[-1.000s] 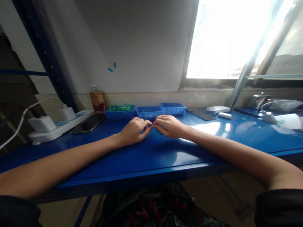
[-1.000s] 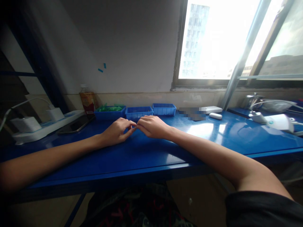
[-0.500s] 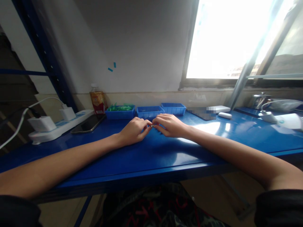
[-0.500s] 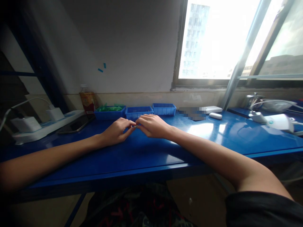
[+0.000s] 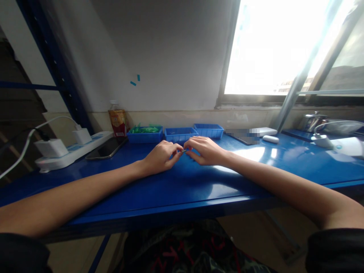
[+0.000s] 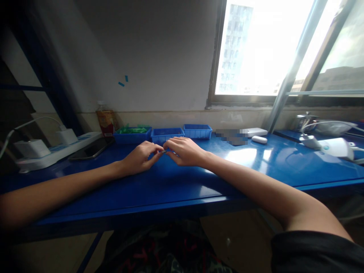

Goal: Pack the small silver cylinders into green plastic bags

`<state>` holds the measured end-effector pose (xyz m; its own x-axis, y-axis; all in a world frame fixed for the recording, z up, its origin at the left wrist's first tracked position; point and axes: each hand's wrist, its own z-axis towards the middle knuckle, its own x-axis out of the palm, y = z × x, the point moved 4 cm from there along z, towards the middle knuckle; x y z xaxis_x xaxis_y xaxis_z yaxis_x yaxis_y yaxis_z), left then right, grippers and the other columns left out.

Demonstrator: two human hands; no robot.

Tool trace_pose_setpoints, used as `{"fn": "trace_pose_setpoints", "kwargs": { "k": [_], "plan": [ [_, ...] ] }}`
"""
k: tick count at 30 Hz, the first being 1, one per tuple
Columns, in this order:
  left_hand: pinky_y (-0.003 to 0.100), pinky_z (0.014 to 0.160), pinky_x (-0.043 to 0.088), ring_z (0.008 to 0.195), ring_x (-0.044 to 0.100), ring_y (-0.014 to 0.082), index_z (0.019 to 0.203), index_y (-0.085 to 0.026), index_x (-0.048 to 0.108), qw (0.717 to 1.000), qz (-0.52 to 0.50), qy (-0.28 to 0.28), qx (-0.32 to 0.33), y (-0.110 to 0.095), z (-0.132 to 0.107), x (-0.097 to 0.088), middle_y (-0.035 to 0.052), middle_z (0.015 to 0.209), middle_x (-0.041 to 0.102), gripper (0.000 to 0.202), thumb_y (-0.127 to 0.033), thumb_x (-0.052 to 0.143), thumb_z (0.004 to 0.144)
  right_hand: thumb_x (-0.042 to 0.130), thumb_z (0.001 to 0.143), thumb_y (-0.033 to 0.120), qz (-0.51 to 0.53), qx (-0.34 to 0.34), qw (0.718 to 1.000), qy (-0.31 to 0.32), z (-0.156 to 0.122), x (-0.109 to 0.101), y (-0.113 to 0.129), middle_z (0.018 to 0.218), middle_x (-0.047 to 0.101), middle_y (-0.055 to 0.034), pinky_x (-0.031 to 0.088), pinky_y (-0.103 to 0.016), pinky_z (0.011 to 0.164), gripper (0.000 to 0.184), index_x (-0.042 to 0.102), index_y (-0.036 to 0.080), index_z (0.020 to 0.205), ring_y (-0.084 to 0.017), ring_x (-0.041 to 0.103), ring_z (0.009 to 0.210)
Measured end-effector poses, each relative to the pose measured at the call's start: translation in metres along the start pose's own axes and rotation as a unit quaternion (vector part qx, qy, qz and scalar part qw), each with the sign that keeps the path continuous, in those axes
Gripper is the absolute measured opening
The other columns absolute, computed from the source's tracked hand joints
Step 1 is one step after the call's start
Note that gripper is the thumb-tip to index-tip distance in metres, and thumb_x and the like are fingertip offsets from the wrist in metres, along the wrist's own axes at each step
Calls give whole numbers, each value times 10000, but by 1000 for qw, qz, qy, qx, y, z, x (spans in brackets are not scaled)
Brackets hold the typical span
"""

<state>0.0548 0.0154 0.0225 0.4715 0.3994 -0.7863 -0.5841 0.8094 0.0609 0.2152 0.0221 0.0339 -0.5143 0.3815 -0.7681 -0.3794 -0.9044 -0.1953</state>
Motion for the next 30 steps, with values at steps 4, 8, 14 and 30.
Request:
{"fn": "trace_pose_setpoints", "kwargs": {
  "k": [4, 8, 14, 30],
  "plan": [
    [319, 736, 435, 702, 637, 174, 971, -141, 621, 1000, 6, 4, 2, 0, 0, 0, 35, 735, 669, 220, -282, 463, 912, 450, 926, 233, -8, -4, 1000, -2, 1, 1, -2, 826, 631, -58, 427, -276, 720, 128, 556, 169, 959, -163, 564, 743],
    [325, 747, 438, 731, 643, 183, 983, -147, 623, 1000, 17, 16, 3, 0, 0, 1, 43, 754, 678, 227, -286, 459, 912, 422, 953, 280, -9, 4, 1000, 3, 1, 5, -4, 814, 631, -52, 425, -268, 713, 183, 566, 168, 935, -155, 565, 730],
    [323, 746, 443, 733, 638, 182, 978, -150, 621, 1000, 22, 15, 1, 1, -1, 2, 48, 759, 678, 234, -298, 455, 906, 433, 946, 295, 6, 26, 999, 18, 0, 5, -3, 835, 637, -58, 433, -278, 736, 186, 571, 172, 945, -163, 583, 760],
    [322, 751, 439, 732, 640, 178, 995, -157, 622, 1000, 19, 23, -3, 0, 0, 2, 42, 753, 679, 232, -294, 455, 911, 409, 958, 288, -14, 4, 1000, 12, 1, 6, -4, 789, 618, -46, 415, -262, 716, 208, 571, 174, 893, -151, 554, 724]
  ]
}}
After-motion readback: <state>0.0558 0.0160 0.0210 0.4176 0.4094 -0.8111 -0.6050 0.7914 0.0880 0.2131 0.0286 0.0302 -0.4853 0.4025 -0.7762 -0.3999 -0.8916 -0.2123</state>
